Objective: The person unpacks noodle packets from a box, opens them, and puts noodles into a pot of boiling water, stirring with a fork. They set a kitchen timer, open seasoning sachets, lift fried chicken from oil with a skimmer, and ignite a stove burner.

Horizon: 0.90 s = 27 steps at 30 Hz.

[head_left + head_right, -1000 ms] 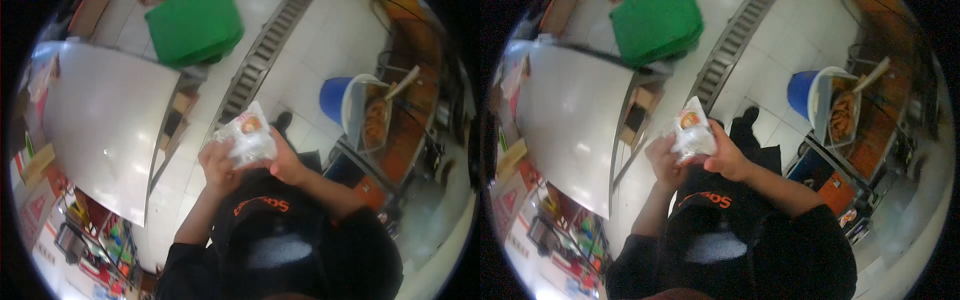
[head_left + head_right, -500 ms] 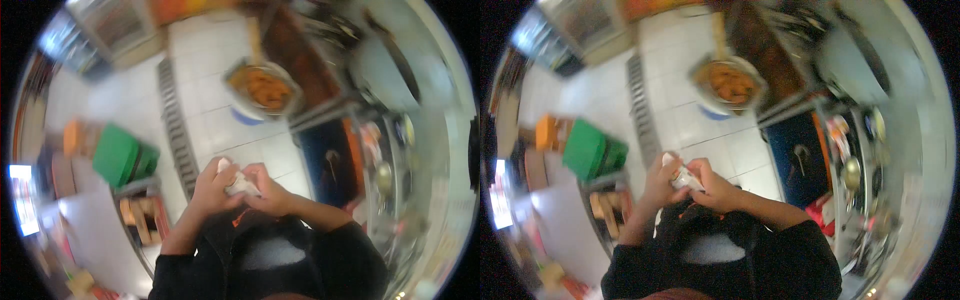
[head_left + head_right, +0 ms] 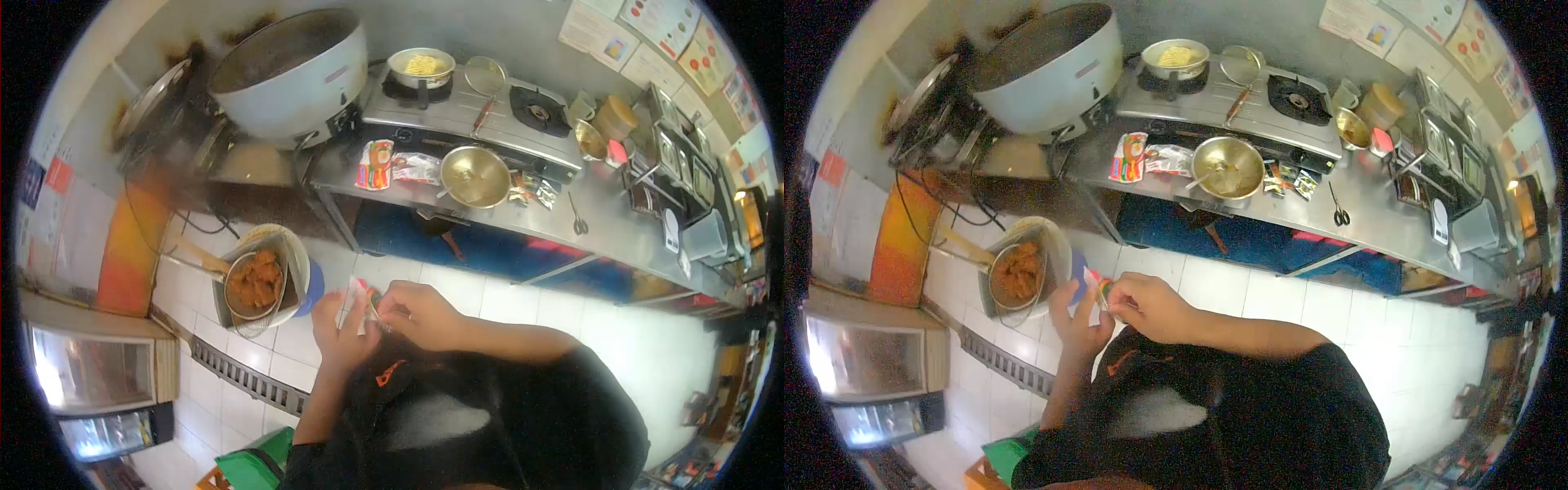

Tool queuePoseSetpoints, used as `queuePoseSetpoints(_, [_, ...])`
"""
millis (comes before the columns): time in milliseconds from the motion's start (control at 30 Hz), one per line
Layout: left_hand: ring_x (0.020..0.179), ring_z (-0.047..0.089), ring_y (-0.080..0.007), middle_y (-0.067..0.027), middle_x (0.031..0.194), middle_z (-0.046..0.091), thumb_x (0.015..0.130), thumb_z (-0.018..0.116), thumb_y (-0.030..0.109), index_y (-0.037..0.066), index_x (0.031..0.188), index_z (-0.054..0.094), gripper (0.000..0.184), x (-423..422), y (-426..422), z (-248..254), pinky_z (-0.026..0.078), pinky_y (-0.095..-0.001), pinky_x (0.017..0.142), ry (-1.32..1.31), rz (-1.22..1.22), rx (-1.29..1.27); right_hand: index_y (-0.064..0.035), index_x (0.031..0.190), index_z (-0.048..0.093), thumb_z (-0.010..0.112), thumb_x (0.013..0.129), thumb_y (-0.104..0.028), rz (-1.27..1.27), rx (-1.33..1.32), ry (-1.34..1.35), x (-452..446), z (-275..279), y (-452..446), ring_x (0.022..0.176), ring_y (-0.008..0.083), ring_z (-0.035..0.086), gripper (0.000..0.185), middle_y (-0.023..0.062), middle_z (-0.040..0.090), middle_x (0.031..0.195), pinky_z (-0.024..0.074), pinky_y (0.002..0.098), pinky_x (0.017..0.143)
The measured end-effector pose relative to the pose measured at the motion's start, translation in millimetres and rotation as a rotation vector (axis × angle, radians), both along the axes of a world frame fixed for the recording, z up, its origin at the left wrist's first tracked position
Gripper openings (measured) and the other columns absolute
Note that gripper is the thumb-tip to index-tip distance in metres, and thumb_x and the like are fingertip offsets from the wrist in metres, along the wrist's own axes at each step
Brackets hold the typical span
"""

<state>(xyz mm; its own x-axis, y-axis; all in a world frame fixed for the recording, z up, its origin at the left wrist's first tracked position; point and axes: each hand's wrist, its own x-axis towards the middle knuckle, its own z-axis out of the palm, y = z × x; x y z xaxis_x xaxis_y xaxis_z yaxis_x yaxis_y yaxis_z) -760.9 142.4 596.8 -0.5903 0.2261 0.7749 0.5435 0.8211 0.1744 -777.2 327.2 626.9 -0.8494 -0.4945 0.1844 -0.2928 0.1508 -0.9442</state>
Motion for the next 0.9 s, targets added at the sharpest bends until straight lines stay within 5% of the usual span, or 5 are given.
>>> queuePoseSetpoints(300, [0.074,0.058,-0.0302,-0.0136,0.081,0.059,0.070,0.059,-0.001,0.004,0.084,0.058,0.015,-144.0,38.0,1.8,0.046,-0.0361,0.069,-0.382,-0.389,0.450,-0.0027,0.087,0.056,0.062,0.085,-0.010,-0.151,-0.013,0.172,-107.1,1.4,34.9,0.077,0.0319,0.058,0.010,0.0131,0.057,0.084,0.0466,0.0390,0.068])
queuePoseSetpoints(500, [0.082,0.055,-0.0325,-0.0143,0.087,0.059,0.076,0.064,0.008,0.001,0.084,0.061,0.011,-249.7,45.5,22.3,0.044,-0.0402,0.074,-0.407,-0.664,0.127,-0.0031,0.088,0.059,0.062,0.088,-0.013,-0.294,-0.084,0.248,-176.9,-5.6,48.3,0.080,0.0281,0.059,0.011,0.0120,0.058,0.086,0.0462,0.0378,0.070])
queuePoseSetpoints(667, [0.087,0.055,-0.0313,-0.0163,0.096,0.056,0.089,0.061,0.022,-0.003,0.093,0.059,0.025,-305.5,72.0,12.0,0.044,-0.0424,0.079,-0.403,-0.920,0.280,0.0006,0.095,0.064,0.064,0.086,-0.017,-0.516,-0.267,0.418,-215.7,-9.2,64.6,0.086,0.0305,0.058,0.020,0.0152,0.059,0.089,0.0459,0.0390,0.075])
queuePoseSetpoints(733, [0.066,0.057,-0.0207,-0.0107,0.080,0.060,0.093,0.060,0.029,-0.003,0.075,0.059,0.037,-293.1,99.8,35.6,0.045,-0.0336,0.060,-0.136,-0.719,0.396,0.0010,0.094,0.064,0.066,0.084,-0.018,-0.525,-0.184,0.410,-215.3,4.6,79.5,0.086,0.0310,0.058,0.021,0.0159,0.058,0.088,0.0458,0.0394,0.075])
queuePoseSetpoints(900, [0.085,0.056,-0.0282,-0.0161,0.100,0.057,0.088,0.052,0.003,-0.005,0.098,0.063,0.016,-338.0,101.4,18.0,0.047,-0.0390,0.077,-0.133,-1.114,-0.013,0.0016,0.082,0.063,0.068,0.074,-0.011,-0.466,0.087,0.402,-223.0,9.1,112.1,0.082,0.0331,0.057,0.016,0.0161,0.055,0.084,0.0463,0.0389,0.071])
